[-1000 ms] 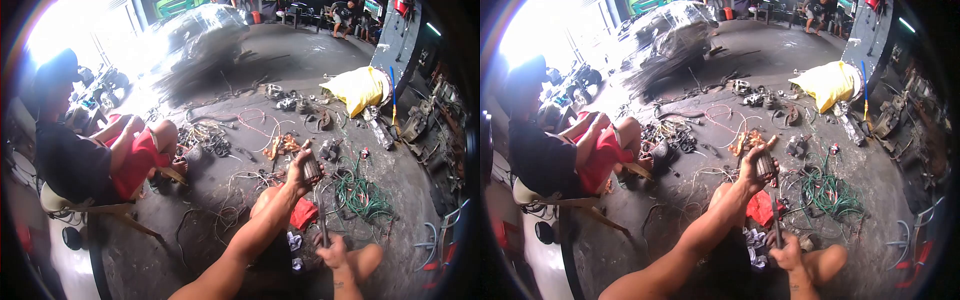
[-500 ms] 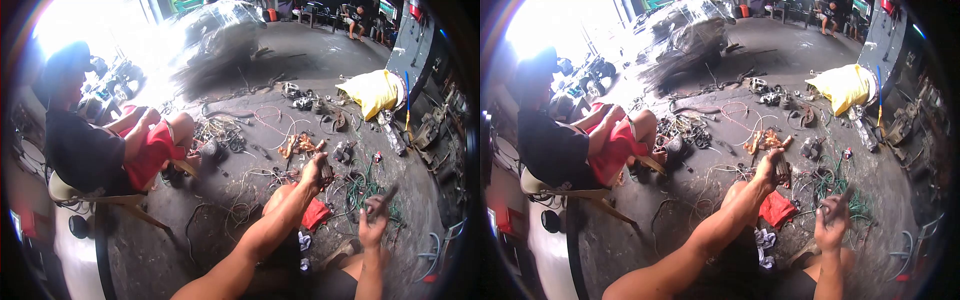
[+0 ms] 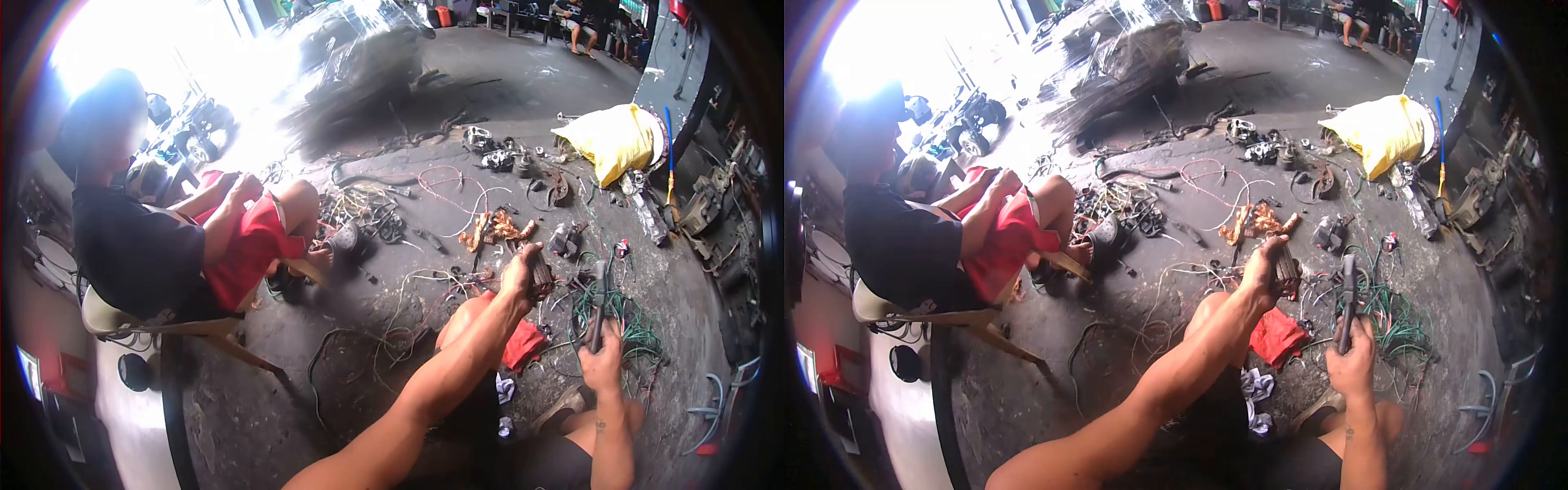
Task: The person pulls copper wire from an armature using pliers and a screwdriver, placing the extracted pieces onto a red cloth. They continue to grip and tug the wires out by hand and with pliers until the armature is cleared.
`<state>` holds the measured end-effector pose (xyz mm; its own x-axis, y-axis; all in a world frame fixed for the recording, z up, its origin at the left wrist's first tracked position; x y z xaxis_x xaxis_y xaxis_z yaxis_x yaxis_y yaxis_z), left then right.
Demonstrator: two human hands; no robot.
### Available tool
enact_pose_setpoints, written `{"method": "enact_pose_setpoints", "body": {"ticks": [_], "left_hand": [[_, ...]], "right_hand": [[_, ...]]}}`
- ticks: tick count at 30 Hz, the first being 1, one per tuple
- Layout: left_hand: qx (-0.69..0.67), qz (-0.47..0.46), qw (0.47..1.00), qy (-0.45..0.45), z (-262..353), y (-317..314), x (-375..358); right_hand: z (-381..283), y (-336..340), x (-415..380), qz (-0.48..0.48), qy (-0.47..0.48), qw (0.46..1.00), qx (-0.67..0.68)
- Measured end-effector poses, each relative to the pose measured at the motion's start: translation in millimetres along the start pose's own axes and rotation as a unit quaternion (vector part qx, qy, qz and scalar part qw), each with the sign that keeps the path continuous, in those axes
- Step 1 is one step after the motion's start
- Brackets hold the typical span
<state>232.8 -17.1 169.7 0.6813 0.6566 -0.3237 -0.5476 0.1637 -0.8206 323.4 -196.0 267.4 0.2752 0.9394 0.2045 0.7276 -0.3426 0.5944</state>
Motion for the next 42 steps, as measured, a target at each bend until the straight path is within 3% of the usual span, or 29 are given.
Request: {"method": "enact_pose_setpoints", "body": {"ticks": [1, 3, 5, 8, 19, 25, 27, 32, 36, 41, 42], "left_hand": [[-0.007, 0.0, 1.0, -0.005, 1, -1, -1], [-0.008, -0.003, 1.0, 0.006, -3, 2, 2], [0.002, -0.042, 0.999, 0.019, -7, -2, 8], [0.031, -0.008, 0.999, -0.002, 1, -6, -3], [0.018, -0.023, 1.0, 0.011, -6, 0, 6], [-0.021, -0.01, 1.0, 0.004, 5, -4, -21], [-0.086, -0.017, 0.994, -0.068, 16, -3, -37], [-0.082, 0.003, 0.994, -0.078, 19, 13, -79], [-0.088, 0.028, 0.995, -0.04, 6, 22, -115], [-0.071, -0.002, 0.998, -0.003, 2, 16, -139], [-0.035, 0.01, 0.999, -0.029, 12, 15, -140]], "right_hand": [[-8, -1, -1, 0.008, 0.046, 0.998, -0.042], [-14, 2, 0, -0.017, 0.027, 0.993, -0.111], [-40, -4, 2, -0.037, 0.081, 0.967, -0.238], [-40, -5, 4, -0.06, 0.082, 0.957, -0.272], [-54, -3, 4, -0.085, 0.107, 0.927, -0.349], [-47, -13, 13, -0.087, 0.091, 0.95, -0.287], [-47, -22, 18, -0.083, 0.128, 0.955, -0.254], [-19, -59, 25, -0.031, 0.178, 0.979, -0.096], [27, -105, 6, -0.029, 0.079, 0.983, 0.162], [76, -138, -31, 0.015, -0.056, 0.957, 0.286], [84, -143, -36, 0.029, -0.081, 0.942, 0.323]]}}
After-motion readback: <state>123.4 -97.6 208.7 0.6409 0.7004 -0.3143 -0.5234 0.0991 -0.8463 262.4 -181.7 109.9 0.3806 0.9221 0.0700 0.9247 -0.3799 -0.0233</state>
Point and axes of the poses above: each hand's wrist, its own x-axis towards the middle knuckle, its own y-axis out of the back of the hand, z = x × y, the point moved 9 cm from there along x, towards the middle knuckle, and after that the axes turned 10 degrees about -z, right-handed, at the moved point
